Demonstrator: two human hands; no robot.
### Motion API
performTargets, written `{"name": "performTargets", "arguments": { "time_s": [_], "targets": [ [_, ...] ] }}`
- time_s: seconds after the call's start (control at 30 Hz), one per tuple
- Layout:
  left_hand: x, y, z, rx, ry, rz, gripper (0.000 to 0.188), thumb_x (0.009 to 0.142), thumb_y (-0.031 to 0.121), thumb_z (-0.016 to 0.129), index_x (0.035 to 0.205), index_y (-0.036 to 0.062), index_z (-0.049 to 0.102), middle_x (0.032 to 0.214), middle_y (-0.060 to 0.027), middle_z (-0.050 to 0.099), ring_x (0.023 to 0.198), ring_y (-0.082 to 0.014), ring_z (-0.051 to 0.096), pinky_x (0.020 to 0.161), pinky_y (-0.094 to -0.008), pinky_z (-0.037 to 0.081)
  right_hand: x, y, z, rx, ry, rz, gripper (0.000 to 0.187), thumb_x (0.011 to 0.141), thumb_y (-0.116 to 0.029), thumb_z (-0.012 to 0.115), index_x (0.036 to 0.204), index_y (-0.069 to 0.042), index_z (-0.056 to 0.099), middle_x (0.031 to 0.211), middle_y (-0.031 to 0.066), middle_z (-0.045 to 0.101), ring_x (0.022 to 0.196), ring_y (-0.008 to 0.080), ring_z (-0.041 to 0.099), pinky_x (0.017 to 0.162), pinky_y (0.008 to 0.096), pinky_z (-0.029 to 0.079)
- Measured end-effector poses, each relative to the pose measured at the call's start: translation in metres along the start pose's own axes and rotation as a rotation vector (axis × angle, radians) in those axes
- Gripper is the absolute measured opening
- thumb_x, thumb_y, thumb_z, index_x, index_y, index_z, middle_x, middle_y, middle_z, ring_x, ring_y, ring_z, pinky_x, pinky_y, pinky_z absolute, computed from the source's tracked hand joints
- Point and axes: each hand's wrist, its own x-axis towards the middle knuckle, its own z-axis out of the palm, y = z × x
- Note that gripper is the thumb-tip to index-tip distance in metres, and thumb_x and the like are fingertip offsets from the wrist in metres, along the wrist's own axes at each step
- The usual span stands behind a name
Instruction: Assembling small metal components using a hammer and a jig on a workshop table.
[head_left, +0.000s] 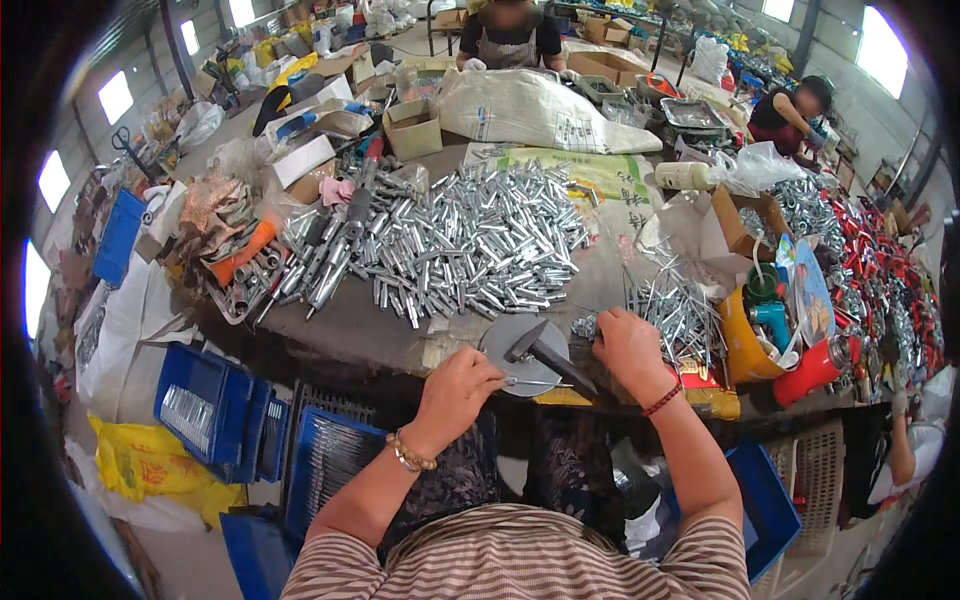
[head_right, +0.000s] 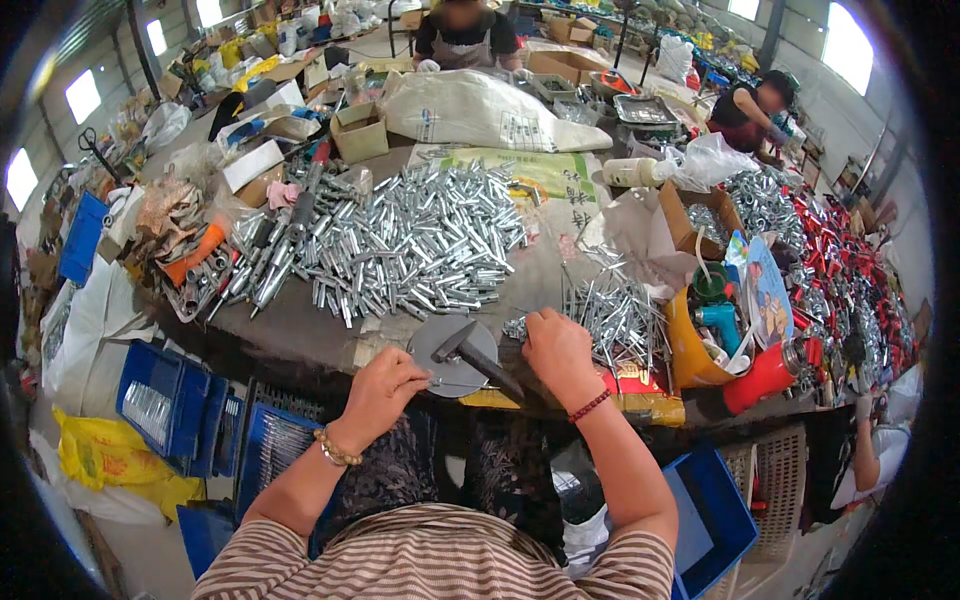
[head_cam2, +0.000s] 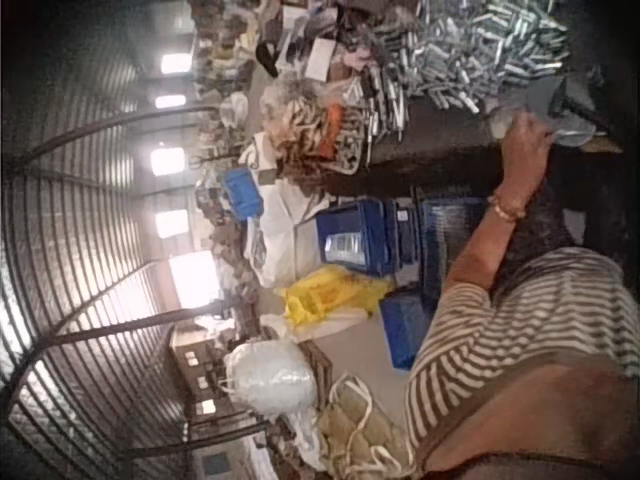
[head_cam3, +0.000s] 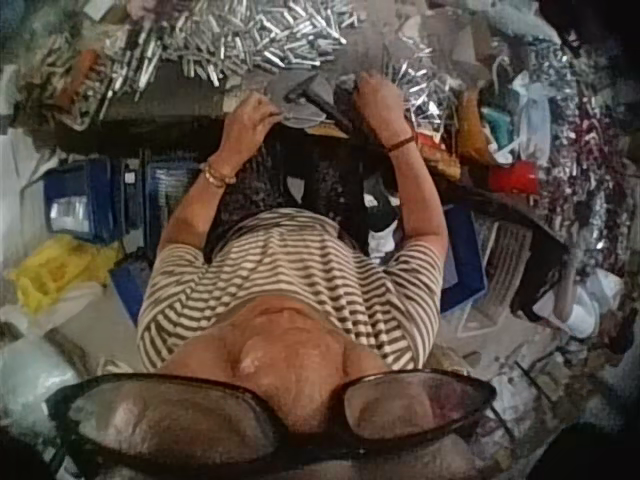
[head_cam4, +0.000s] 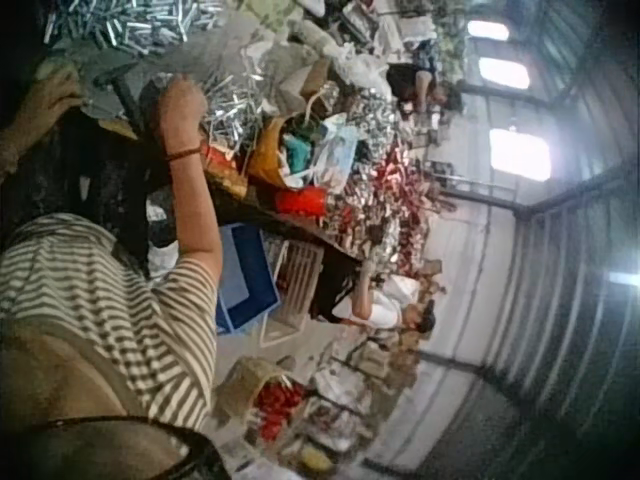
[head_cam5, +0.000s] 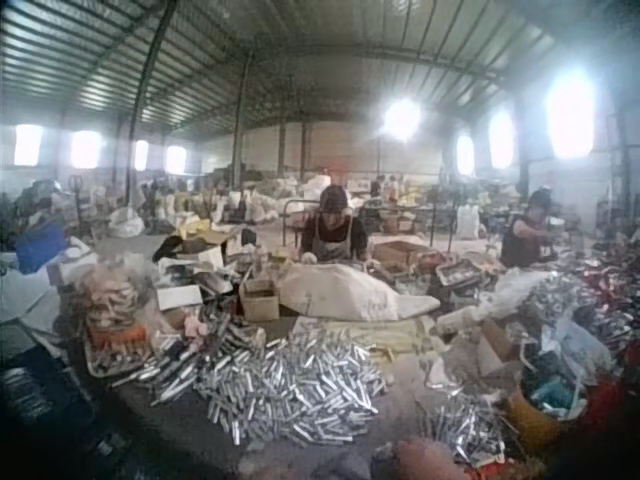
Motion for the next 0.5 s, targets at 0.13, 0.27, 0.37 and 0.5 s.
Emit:
{"name": "performTargets", "arguments": {
  "time_s": [0.13,0.27,0.37,0.5],
  "targets": [
    [0.000,0.001,-0.001,0.006,-0.020,-0.030,0.009,0.088,0.014,0.076,0.094,0.0076,0.075,0.094,-0.0081,0.062,0.088,-0.0301,0.065,0.076,-0.0414,0.052,-0.009,-0.005,-0.008,0.164,0.036,0.059,0.015,0.081,-0.012,0.073,0.086,-0.003,0.063,0.091,0.0170,0.067,0.085,0.0389,0.068,0.074,0.0478,0.056],
    [-0.004,-0.001,0.001,0.026,-0.003,-0.009,0.009,0.088,0.015,0.076,0.094,0.0073,0.075,0.094,-0.0090,0.062,0.088,-0.0311,0.065,0.076,-0.0420,0.052,-0.019,-0.026,-0.022,0.507,0.063,0.208,0.019,0.082,-0.012,0.074,0.088,0.002,0.062,0.086,0.0202,0.067,0.077,0.0401,0.066,0.071,0.0459,0.053],
    [0.002,-0.008,0.001,0.052,-0.009,0.009,0.010,0.090,0.016,0.074,0.096,0.0074,0.075,0.095,-0.0105,0.061,0.088,-0.0316,0.065,0.076,-0.0415,0.052,-0.022,-0.051,-0.031,0.742,0.005,0.250,0.023,0.082,-0.012,0.076,0.089,0.004,0.060,0.078,0.0199,0.065,0.070,0.0400,0.062,0.068,0.0441,0.051],
    [0.006,-0.006,0.001,0.067,0.000,0.049,0.010,0.090,0.014,0.073,0.098,0.0069,0.073,0.097,-0.0113,0.061,0.089,-0.0320,0.065,0.077,-0.0405,0.053,-0.024,-0.078,-0.018,0.796,0.048,0.126,0.023,0.082,-0.011,0.077,0.093,0.003,0.063,0.090,0.0168,0.065,0.079,0.0374,0.061,0.071,0.0408,0.050]
  ]
}}
